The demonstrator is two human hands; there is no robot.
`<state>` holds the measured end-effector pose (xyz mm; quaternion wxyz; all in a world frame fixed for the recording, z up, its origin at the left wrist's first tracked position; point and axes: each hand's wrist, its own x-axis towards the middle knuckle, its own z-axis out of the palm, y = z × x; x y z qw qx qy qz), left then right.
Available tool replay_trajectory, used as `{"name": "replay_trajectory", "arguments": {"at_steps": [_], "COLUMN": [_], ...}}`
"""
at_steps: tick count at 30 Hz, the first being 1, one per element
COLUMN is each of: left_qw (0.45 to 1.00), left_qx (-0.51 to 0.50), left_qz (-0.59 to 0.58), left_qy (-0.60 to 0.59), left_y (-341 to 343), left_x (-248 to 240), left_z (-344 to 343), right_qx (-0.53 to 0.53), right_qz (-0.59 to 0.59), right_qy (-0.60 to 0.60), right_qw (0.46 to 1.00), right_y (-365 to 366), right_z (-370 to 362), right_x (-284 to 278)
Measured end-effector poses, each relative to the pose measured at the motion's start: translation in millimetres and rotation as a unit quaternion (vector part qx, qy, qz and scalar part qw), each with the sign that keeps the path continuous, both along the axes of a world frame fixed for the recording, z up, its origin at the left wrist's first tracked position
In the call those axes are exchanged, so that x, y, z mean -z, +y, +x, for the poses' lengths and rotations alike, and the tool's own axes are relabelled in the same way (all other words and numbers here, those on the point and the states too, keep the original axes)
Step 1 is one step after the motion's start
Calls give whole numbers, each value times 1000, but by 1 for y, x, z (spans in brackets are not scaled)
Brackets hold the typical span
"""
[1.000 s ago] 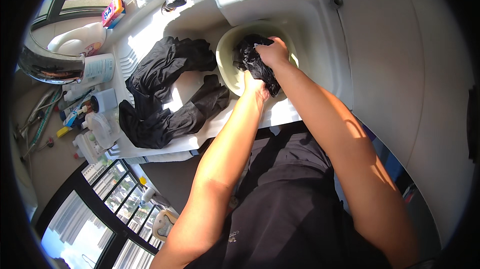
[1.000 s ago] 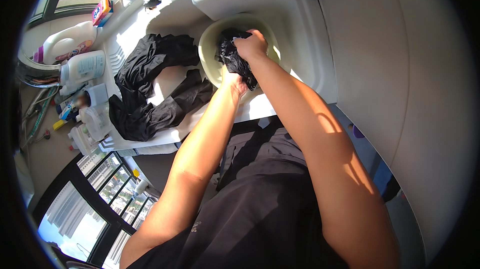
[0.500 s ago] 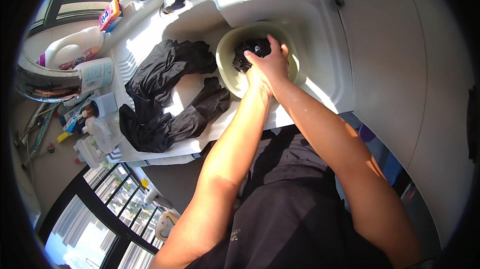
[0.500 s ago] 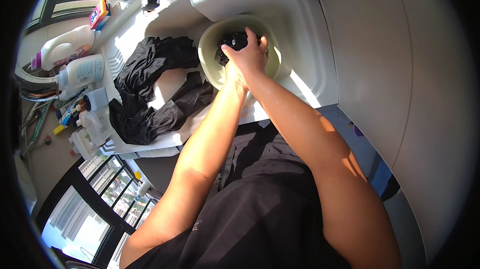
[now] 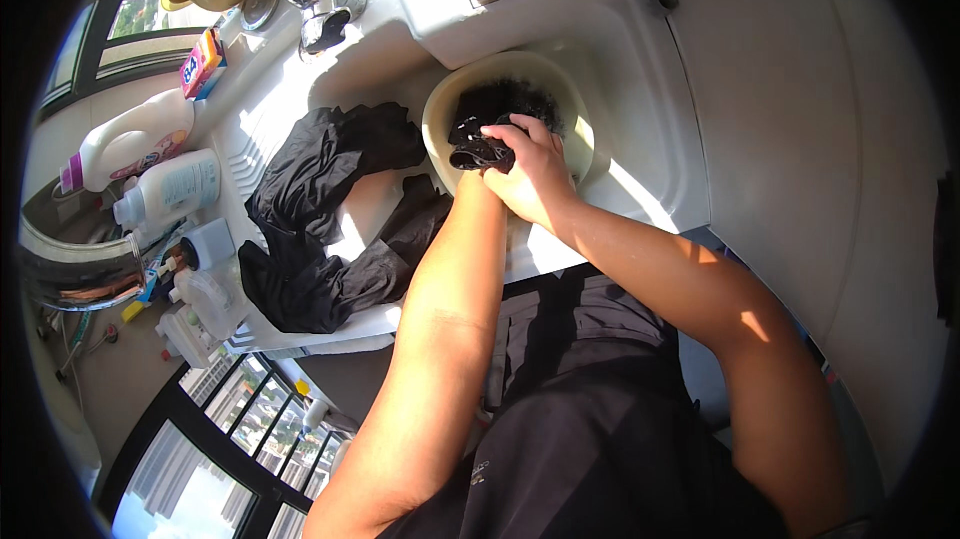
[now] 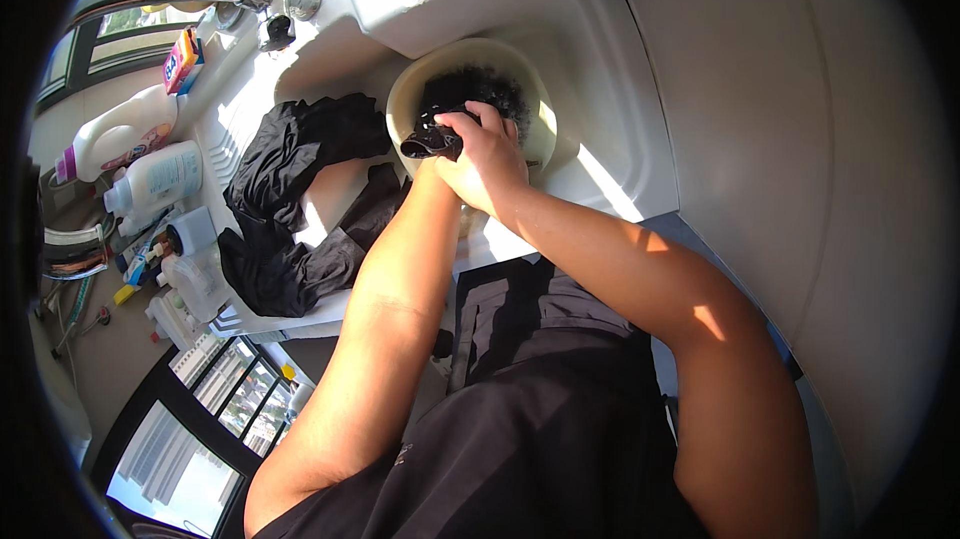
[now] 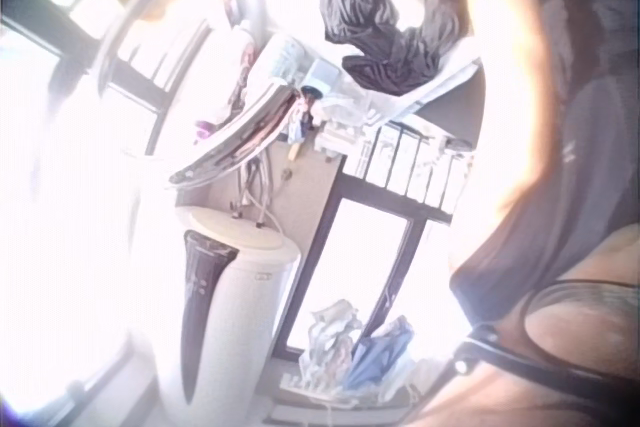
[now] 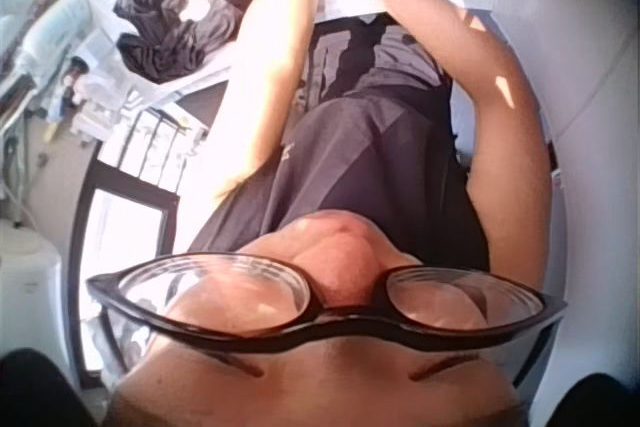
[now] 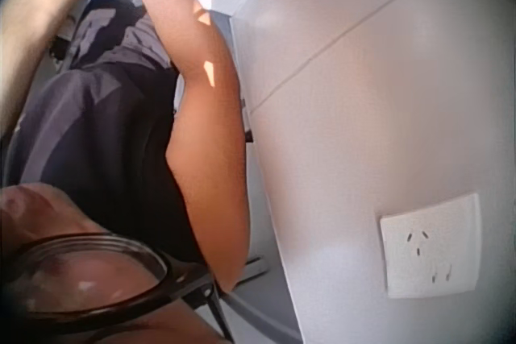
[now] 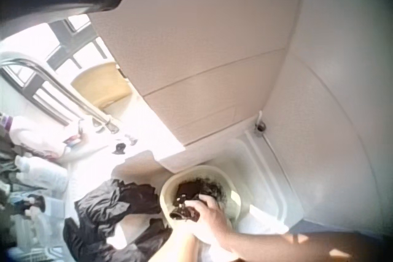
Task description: The person washes black garments by hand in a bowl placed in a bathroom sink, scrubbing the fabric with soapy water, rinsing it, and adding liquid detergent from a large bottle.
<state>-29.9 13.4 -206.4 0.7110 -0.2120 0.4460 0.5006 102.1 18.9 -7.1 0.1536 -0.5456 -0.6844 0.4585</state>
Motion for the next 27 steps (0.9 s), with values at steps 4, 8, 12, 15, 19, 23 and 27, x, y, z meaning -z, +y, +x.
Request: {"name": "replay_trajectory", "arguments": {"at_steps": [4,8,12,15,19,23,27], "left_qw": [997,991,981,995,991,996,990], "left_qx": [-41,-56,-57,-98,-109,-74,-39], "left_qz": [-57,-95,-154,-12,47,-1,-116], "left_qy": [21,69,103,-14,-69,-40,76], "left_y": [0,10,12,2,-12,-3,6], "left_x": [19,25,39,29,18,9,2], "left_z": [25,41,14,21,3,11,6], "right_qx": [60,38,-14,-26,-20,45,73], "right_qz": [-185,-42,14,-124,-194,-244,-186], "right_qy": [-146,-198,-151,-126,-82,-108,-145], "right_qw": [970,979,988,984,977,963,969], "right_y": [31,79,80,79,38,56,76], "right_z": [-40,-34,-48,-27,-24,-29,-43], "right_x": [35,110,104,96,51,62,85]}}
